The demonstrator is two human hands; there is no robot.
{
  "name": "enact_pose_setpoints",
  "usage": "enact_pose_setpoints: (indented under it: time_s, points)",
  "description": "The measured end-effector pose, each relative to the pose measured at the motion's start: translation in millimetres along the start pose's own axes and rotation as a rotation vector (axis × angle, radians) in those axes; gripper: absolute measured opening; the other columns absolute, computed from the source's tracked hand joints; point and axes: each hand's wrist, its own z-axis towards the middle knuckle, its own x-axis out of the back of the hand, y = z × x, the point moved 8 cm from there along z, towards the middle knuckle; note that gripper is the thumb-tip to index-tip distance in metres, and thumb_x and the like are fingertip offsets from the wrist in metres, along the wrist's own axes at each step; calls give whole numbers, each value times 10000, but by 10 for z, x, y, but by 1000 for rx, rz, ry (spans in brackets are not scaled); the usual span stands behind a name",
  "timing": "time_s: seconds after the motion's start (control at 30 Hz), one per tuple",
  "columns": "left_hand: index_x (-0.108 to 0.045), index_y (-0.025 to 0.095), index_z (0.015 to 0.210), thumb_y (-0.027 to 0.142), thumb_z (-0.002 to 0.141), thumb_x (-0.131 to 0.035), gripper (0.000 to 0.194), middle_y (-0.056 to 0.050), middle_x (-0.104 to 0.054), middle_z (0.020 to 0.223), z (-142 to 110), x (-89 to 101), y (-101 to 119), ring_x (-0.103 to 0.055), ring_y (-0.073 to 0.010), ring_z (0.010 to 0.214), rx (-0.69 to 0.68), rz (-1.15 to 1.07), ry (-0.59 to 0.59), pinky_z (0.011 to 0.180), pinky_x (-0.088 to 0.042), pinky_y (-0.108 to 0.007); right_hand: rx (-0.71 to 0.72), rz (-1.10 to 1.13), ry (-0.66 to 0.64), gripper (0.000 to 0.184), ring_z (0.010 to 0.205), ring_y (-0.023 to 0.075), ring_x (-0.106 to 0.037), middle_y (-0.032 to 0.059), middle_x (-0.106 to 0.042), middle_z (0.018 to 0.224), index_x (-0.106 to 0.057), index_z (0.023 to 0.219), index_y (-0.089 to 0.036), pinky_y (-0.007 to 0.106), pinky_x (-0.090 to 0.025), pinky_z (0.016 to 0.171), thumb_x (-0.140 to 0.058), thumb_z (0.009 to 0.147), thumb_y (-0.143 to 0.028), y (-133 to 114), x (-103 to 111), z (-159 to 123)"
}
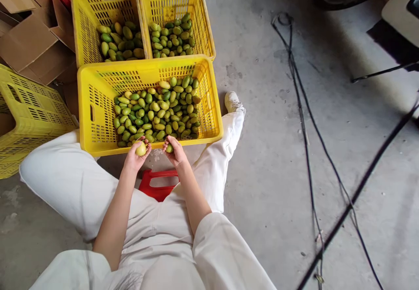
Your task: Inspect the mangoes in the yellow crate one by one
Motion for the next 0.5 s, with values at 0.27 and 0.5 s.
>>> enact_pose_setpoints:
  time_s: [0.27, 0.5]
  points:
    - [-671, 146, 893, 339, 811, -650, 211, -75, -683, 866, -61, -105, 44, -673, -166, 764, 5, -92, -84, 647, -564, -259, 63, 37, -121, 316, 934, 201, -680, 15, -723, 978, -627, 938, -236, 379, -589, 846, -778, 661, -225, -75, -144, -63]
    - [-655, 156, 884, 259, 829, -715, 131, -89, -710, 958, 6, -17, 36, -688, -160, 876, -51, -93, 7, 763, -564, -248, 28, -18, -83, 294, 597, 69, -546, -47, -606, 719, -620, 855, -206, 178, -491, 552, -826, 677, -317, -31, -67, -31]
